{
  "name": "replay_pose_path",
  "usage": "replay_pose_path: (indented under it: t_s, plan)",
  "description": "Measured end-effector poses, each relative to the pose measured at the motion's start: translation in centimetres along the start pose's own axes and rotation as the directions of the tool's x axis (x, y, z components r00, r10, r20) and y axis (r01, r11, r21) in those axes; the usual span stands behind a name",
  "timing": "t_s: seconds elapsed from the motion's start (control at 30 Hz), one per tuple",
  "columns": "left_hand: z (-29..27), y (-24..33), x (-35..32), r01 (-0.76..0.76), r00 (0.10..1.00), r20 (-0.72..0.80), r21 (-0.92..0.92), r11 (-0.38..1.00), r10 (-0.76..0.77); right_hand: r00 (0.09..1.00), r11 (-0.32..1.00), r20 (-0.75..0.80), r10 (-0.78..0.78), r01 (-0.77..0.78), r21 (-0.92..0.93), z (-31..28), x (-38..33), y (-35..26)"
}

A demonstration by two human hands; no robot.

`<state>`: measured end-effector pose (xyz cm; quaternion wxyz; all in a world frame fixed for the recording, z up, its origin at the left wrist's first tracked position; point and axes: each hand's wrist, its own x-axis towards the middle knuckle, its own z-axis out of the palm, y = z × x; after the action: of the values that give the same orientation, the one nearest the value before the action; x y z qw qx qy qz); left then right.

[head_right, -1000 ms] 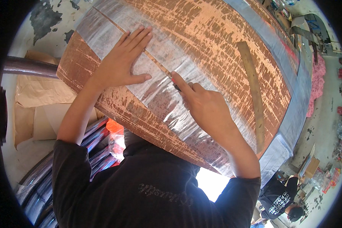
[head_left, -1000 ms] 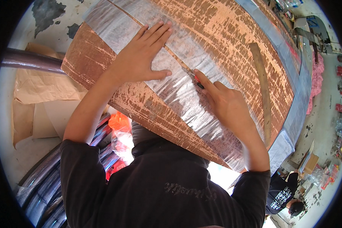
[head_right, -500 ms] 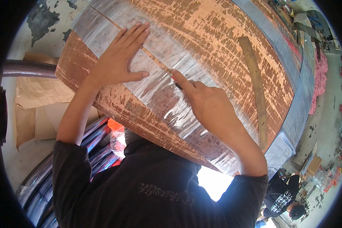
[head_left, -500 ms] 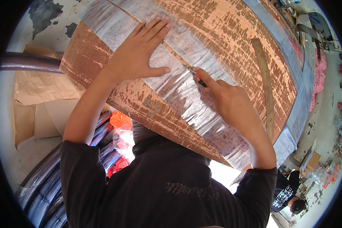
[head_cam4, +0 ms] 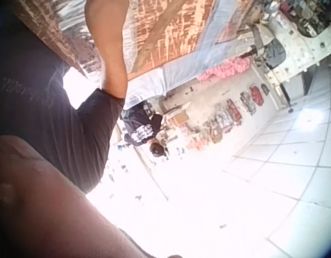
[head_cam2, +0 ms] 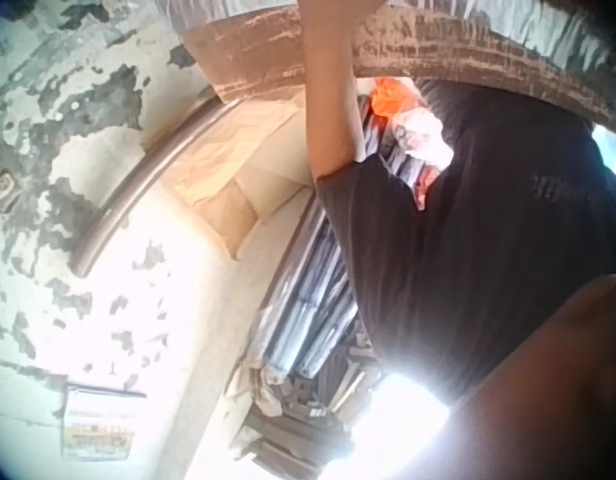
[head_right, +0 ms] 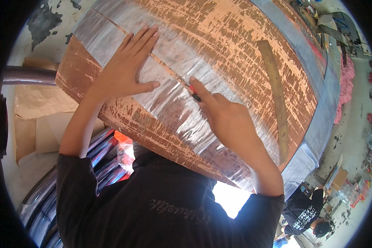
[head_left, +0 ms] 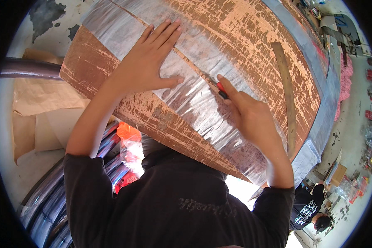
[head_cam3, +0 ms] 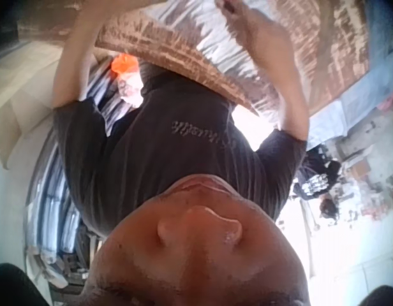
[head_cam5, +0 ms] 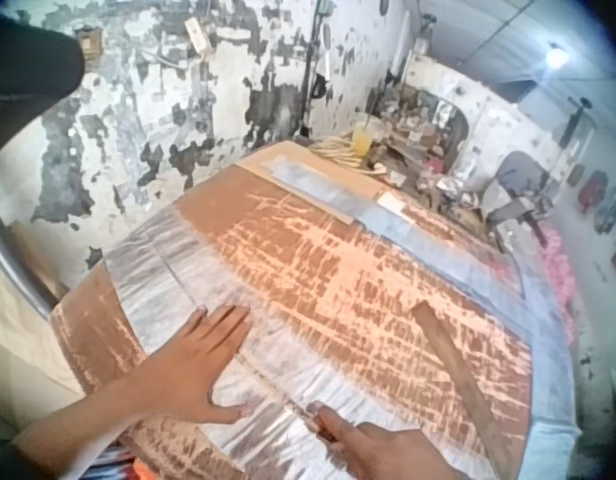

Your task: The person uses a utility knife and a ruler to measure and cut strips of silver tape from a large roll of copper-colored material on a workbench.

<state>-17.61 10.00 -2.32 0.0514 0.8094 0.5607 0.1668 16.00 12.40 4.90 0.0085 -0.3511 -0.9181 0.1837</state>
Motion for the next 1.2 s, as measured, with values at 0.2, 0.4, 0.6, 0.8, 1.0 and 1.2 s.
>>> replay_pose_path:
  t_s: [0.2, 0.4, 0.6, 0.8, 1.0, 1.2]
  plan:
    - [0.4, 2.4, -0.3, 0.088, 0.996, 0.017, -0.012, 0.996, -0.088, 1.0, 1.0, 0.014, -0.02, 0.02, -0.003, 1.2, 0.3, -0.5]
    - [1.9, 3.9, -0.1, 0.199, 0.979, -0.031, 0.004, 0.98, -0.199, 0.998, 0.999, 0.043, -0.035, 0.035, -0.019, 1.2, 0.4, -0.6]
    - [1.9, 3.9, 0.0, 0.207, 0.978, -0.026, -0.011, 0.978, -0.207, 0.995, 0.998, 0.092, -0.027, 0.032, -0.053, 0.6, 0.6, -0.7]
    - [2.0, 4.0, 0.0, 0.24, 0.971, 0.003, -0.017, 0.971, -0.24, 0.991, 0.998, 0.131, -0.025, 0.034, -0.061, -0.1, 0.9, -1.7]
    - [2.2, 3.7, -0.1, 0.232, 0.973, -0.01, -0.022, 0.973, -0.232, 0.984, 0.989, 0.175, -0.033, 0.057, -0.133, -0.6, 1.0, -1.5]
    - [2.1, 3.7, -0.1, 0.234, 0.972, 0.004, -0.007, 0.972, -0.234, 0.986, 0.989, 0.152, -0.069, 0.088, -0.119, -0.8, 0.5, -0.2]
